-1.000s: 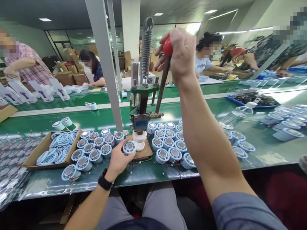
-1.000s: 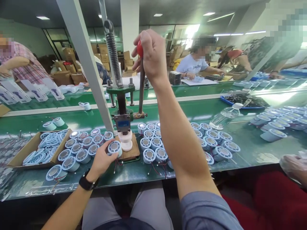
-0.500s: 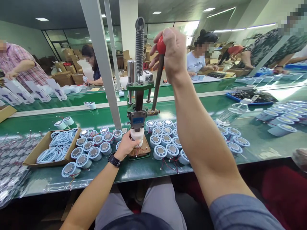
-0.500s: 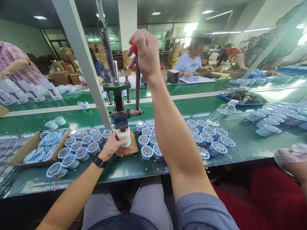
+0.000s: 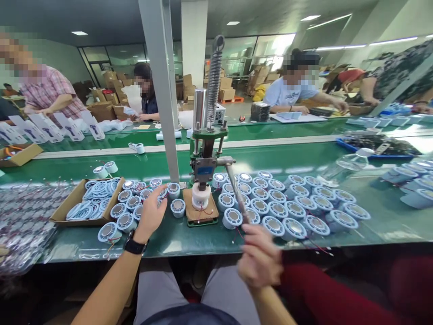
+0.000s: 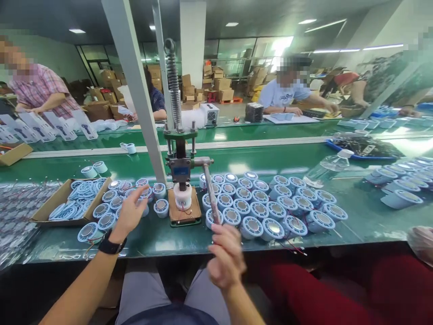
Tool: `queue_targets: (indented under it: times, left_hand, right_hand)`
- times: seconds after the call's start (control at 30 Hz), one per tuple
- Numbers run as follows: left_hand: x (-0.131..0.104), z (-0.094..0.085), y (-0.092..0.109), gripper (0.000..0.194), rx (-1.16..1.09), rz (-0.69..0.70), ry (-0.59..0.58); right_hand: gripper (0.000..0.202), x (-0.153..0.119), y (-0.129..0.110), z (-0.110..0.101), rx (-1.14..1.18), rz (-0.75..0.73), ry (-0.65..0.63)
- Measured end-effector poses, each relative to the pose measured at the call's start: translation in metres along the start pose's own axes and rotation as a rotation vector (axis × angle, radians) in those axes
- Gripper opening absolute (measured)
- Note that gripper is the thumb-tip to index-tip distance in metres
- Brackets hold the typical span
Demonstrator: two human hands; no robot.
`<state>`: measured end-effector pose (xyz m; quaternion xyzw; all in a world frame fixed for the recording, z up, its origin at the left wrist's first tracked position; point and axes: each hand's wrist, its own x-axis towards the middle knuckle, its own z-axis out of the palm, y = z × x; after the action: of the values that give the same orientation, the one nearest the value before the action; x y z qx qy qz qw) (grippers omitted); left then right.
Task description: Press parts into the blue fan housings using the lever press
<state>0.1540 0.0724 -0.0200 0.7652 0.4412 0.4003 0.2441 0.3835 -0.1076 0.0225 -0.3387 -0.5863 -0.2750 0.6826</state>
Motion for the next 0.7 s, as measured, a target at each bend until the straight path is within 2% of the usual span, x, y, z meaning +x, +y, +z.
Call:
queue_targets:
  times: [0.03,0.07,0.1,0.13,0.2,0.27,0.33,0.4,0.47,0.5,0.57,0.63,0.67,0.7]
  left_hand:
    - [-0.007,0.000,-0.001,0.047,0.088,0.049,-0.056]
    - [-0.013,0.003,0.000,0.051,0.179,0.107,-0.129]
    - [-0.017,0.008,0.001,0.056,0.274,0.169,-0.204]
    - [-0.019,0.013,0.004,0.061,0.369,0.229,-0.275]
    - [-0.020,0.022,0.011,0.068,0.536,0.317,-0.398]
    - [-0.017,0.027,0.019,0.064,0.651,0.333,-0.461]
    - [-0.015,0.029,0.025,0.055,0.725,0.278,-0.428]
    - [-0.016,0.031,0.031,0.046,0.776,0.193,-0.332]
    - [-0.019,0.036,0.033,0.048,0.816,0.125,-0.261]
    - [-0.020,0.039,0.033,0.052,0.829,0.103,-0.237]
    - [-0.020,0.038,0.030,0.060,0.811,0.087,-0.187]
    - [-0.018,0.022,0.022,0.060,0.752,0.116,-0.115]
    - [-0.016,0.006,0.016,0.055,0.735,0.119,-0.071]
    - [-0.013,-0.015,0.009,0.049,0.739,0.098,-0.028]
  right_hand:
    - [0.016,-0.016,0.000,-0.006,-0.065,-0.015,-0.056]
    - [0.013,-0.018,0.003,-0.010,-0.101,-0.026,-0.114]
    - [0.012,-0.007,0.009,-0.011,-0.107,-0.046,-0.163]
    - [0.012,0.015,0.019,-0.009,-0.080,-0.078,-0.184]
    - [0.020,0.082,0.045,0.006,-0.016,-0.131,-0.165]
    - [0.025,0.153,0.077,0.032,-0.008,-0.081,-0.205]
    - [0.028,0.207,0.107,0.060,0.024,0.049,-0.320]
    - [0.031,0.229,0.126,0.084,0.074,0.171,-0.417]
    - [0.034,0.217,0.126,0.098,0.090,0.225,-0.390]
    - [0.038,0.199,0.121,0.100,0.089,0.245,-0.330]
    - [0.045,0.145,0.104,0.098,0.114,0.278,-0.112]
    - [0.048,0.074,0.087,0.095,0.145,0.354,0.079]
    - [0.052,0.038,0.081,0.094,0.153,0.409,0.107]
    - [0.060,0.003,0.076,0.096,0.149,0.513,0.048]
